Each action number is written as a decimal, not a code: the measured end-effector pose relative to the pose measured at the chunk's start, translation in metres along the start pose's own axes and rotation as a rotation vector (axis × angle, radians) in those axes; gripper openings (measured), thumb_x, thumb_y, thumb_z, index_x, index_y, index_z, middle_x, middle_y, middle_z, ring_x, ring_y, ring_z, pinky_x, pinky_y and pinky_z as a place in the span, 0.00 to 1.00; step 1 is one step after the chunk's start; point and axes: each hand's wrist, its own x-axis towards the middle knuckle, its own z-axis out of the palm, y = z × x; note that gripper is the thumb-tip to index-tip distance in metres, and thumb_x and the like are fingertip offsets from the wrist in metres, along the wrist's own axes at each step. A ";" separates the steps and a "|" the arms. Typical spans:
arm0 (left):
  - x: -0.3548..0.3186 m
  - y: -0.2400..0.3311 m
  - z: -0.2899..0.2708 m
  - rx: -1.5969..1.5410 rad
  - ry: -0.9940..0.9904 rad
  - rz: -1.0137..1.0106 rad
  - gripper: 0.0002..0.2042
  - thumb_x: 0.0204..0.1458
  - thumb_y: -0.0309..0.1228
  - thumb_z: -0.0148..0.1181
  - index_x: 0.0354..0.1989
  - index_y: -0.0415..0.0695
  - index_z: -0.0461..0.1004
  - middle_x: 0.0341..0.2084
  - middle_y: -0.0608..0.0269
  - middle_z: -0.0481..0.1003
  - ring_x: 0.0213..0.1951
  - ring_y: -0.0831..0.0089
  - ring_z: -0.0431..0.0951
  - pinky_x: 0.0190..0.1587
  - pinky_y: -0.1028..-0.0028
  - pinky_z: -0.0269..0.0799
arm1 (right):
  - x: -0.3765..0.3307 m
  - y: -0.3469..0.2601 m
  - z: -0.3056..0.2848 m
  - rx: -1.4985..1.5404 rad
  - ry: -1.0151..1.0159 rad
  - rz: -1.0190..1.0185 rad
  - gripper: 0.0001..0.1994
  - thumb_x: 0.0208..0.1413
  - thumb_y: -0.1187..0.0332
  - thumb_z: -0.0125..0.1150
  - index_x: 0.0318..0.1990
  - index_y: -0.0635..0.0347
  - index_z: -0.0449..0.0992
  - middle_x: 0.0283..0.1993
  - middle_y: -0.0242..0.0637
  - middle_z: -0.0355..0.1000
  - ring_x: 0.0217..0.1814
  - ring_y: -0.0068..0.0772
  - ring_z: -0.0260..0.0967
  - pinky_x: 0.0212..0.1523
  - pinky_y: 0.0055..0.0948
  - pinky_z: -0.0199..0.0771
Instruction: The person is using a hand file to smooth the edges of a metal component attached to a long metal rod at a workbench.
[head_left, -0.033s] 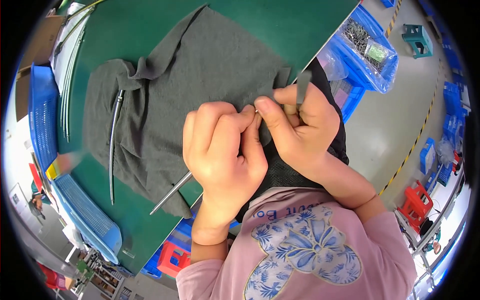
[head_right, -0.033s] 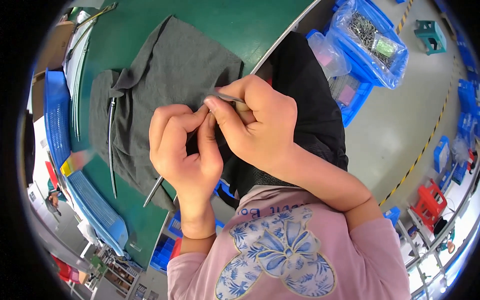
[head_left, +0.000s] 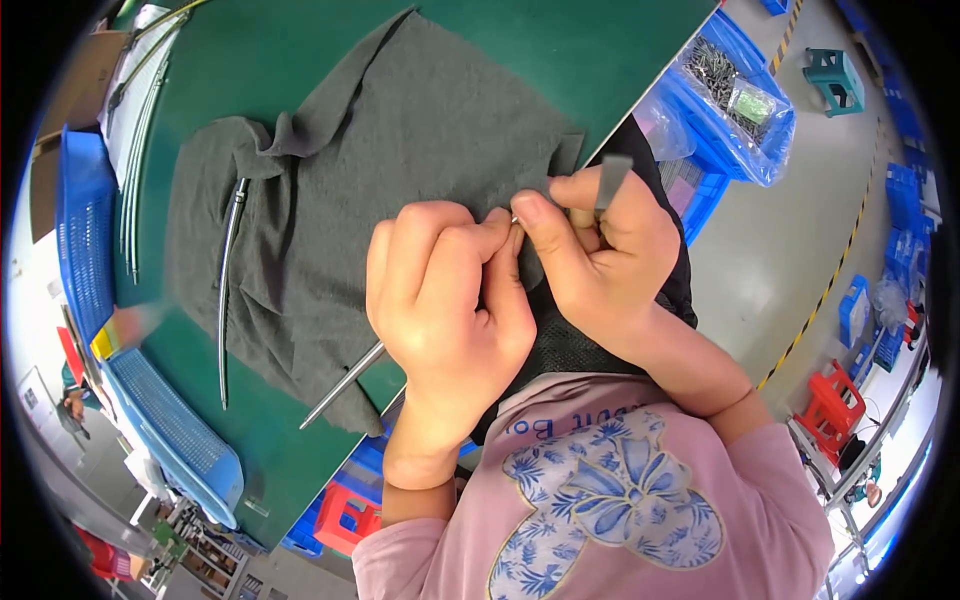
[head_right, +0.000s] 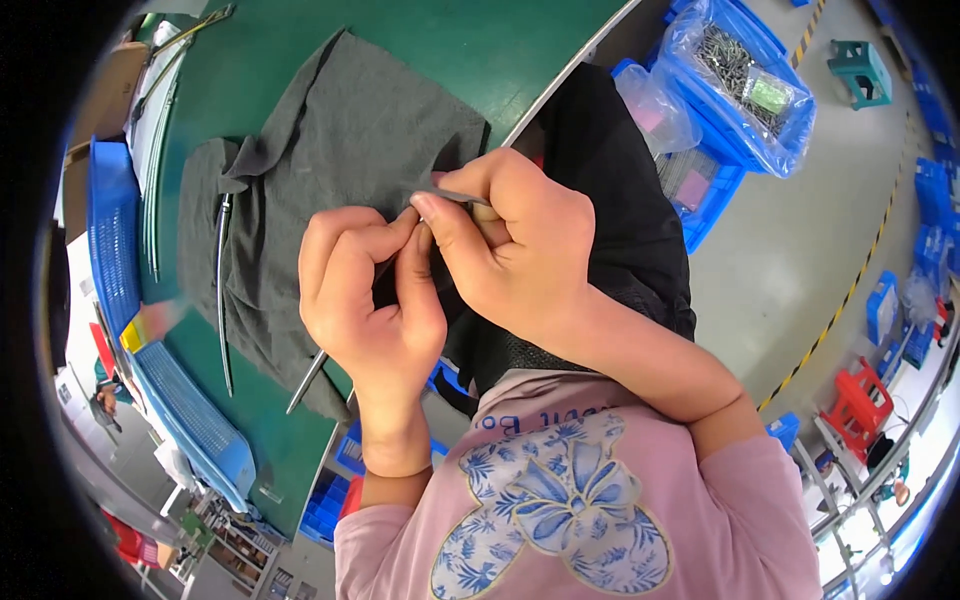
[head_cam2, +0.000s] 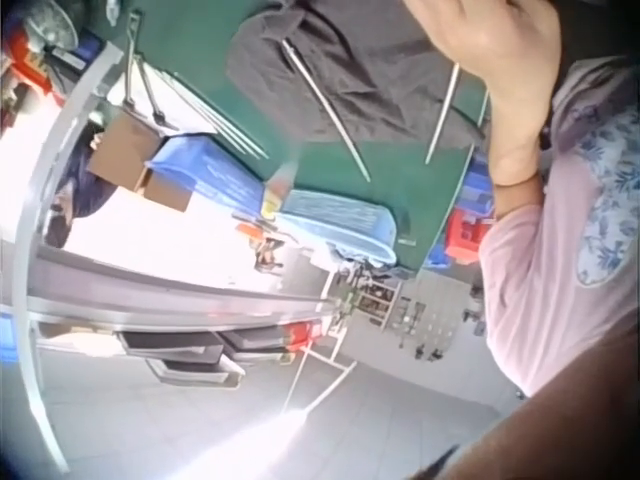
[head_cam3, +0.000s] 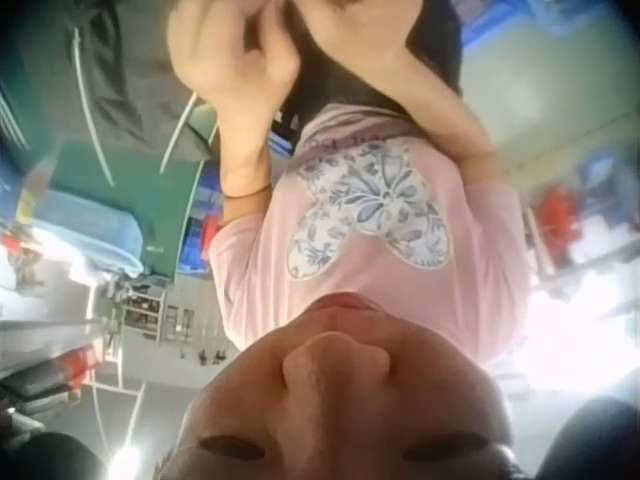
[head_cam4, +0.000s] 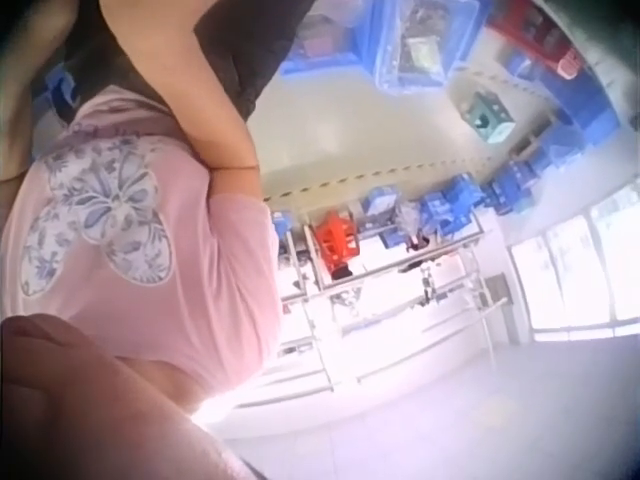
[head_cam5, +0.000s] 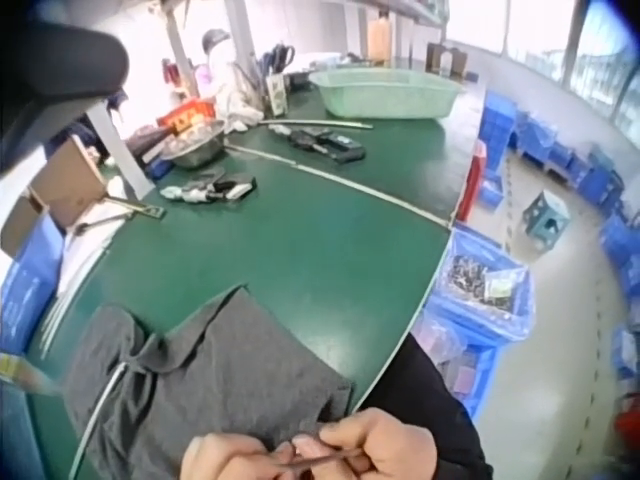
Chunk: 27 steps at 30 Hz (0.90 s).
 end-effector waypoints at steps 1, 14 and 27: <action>0.001 0.001 0.000 -0.002 -0.002 0.006 0.09 0.35 0.16 0.66 0.25 0.41 0.74 0.23 0.62 0.69 0.24 0.64 0.67 0.26 0.70 0.62 | 0.000 0.000 0.000 -0.013 0.041 -0.035 0.08 0.48 0.74 0.69 0.28 0.61 0.73 0.13 0.24 0.59 0.14 0.11 0.50 0.15 0.16 0.51; 0.003 -0.003 0.004 0.015 0.003 0.067 0.09 0.35 0.17 0.65 0.26 0.41 0.73 0.24 0.61 0.69 0.25 0.63 0.68 0.26 0.69 0.63 | -0.001 0.014 -0.013 0.024 0.229 0.168 0.07 0.48 0.75 0.68 0.29 0.59 0.73 0.17 0.18 0.55 0.18 0.09 0.49 0.19 0.16 0.47; 0.017 0.050 -0.106 0.099 0.355 -0.123 0.07 0.52 0.30 0.56 0.33 0.37 0.72 0.29 0.58 0.70 0.31 0.71 0.71 0.32 0.75 0.67 | -0.027 0.039 -0.062 0.616 -0.073 0.646 0.05 0.55 0.78 0.56 0.39 0.61 0.74 0.26 0.22 0.66 0.19 0.08 0.51 0.18 0.14 0.44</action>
